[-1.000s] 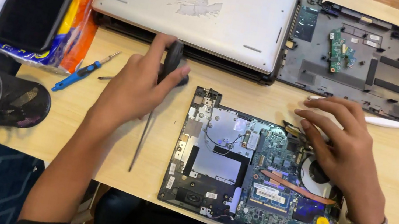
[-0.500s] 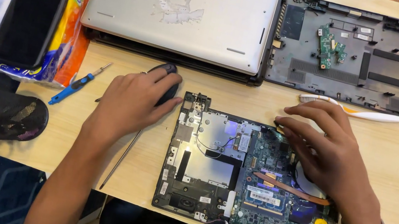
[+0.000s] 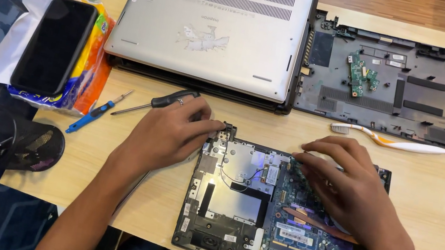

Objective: The person uses a screwdriver to remove screws from a disassembled laptop and then removes a small circuit board from the motherboard. The removed board is placed on the closed laptop lid.

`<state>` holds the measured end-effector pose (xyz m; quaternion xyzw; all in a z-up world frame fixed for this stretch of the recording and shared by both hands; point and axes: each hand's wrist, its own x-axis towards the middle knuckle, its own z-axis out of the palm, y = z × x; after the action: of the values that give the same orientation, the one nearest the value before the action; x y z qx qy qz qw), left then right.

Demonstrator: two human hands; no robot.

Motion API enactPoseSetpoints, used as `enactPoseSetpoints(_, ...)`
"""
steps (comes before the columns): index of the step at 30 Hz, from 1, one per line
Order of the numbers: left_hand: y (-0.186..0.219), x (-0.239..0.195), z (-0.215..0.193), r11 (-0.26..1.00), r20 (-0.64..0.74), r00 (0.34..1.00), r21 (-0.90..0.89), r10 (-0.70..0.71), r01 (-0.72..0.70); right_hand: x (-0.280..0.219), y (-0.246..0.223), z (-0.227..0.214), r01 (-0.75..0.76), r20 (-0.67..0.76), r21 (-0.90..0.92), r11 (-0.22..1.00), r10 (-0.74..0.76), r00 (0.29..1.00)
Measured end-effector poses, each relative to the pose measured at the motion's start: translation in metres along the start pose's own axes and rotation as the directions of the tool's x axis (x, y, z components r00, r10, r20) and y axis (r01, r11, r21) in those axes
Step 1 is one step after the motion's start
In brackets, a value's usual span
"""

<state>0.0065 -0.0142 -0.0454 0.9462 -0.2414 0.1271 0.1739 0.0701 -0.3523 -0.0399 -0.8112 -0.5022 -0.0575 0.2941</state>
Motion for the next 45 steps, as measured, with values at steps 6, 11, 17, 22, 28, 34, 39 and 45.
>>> enactPoseSetpoints(6, -0.002, 0.000, 0.006, 0.999, 0.012, 0.999, -0.020, -0.038, 0.038, -0.002, 0.003, 0.020, 0.021, 0.192, -0.153, 0.988, 0.009, 0.981)
enactPoseSetpoints(11, 0.000, 0.002, 0.010, 0.996, -0.001, 0.999, 0.081, -0.032, 0.032, -0.002, 0.005, 0.018, 0.016, 0.212, -0.096, 0.995, 0.004, 0.977)
enactPoseSetpoints(17, 0.001, 0.008, 0.009, 0.989, -0.008, 0.999, 0.138, 0.048, -0.046, -0.002, 0.007, 0.017, 0.049, 0.215, -0.086, 0.995, -0.029, 0.976)
enactPoseSetpoints(22, 0.000, 0.009, 0.011, 0.988, 0.001, 0.999, 0.146, 0.053, -0.053, -0.003, 0.009, 0.018, 0.052, 0.227, -0.085, 0.995, -0.031, 0.973)
enactPoseSetpoints(28, 0.001, 0.007, 0.013, 0.968, 0.005, 0.998, 0.244, 0.062, -0.061, -0.001, 0.006, 0.017, 0.043, 0.227, -0.077, 0.996, -0.025, 0.974)
enactPoseSetpoints(34, 0.006, 0.008, 0.012, 0.941, -0.001, 0.998, 0.333, 0.069, -0.065, -0.002, 0.005, 0.016, 0.048, 0.234, -0.085, 0.995, -0.027, 0.972)
enactPoseSetpoints(39, 0.007, 0.007, 0.012, 0.934, 0.015, 0.998, 0.351, 0.065, -0.066, -0.001, 0.006, 0.015, 0.068, 0.247, -0.120, 0.990, -0.036, 0.968)
enactPoseSetpoints(45, 0.010, 0.005, 0.014, 0.924, 0.022, 0.999, 0.380, 0.042, -0.048, 0.001, 0.002, 0.013, 0.030, 0.263, -0.097, 0.995, -0.003, 0.965)
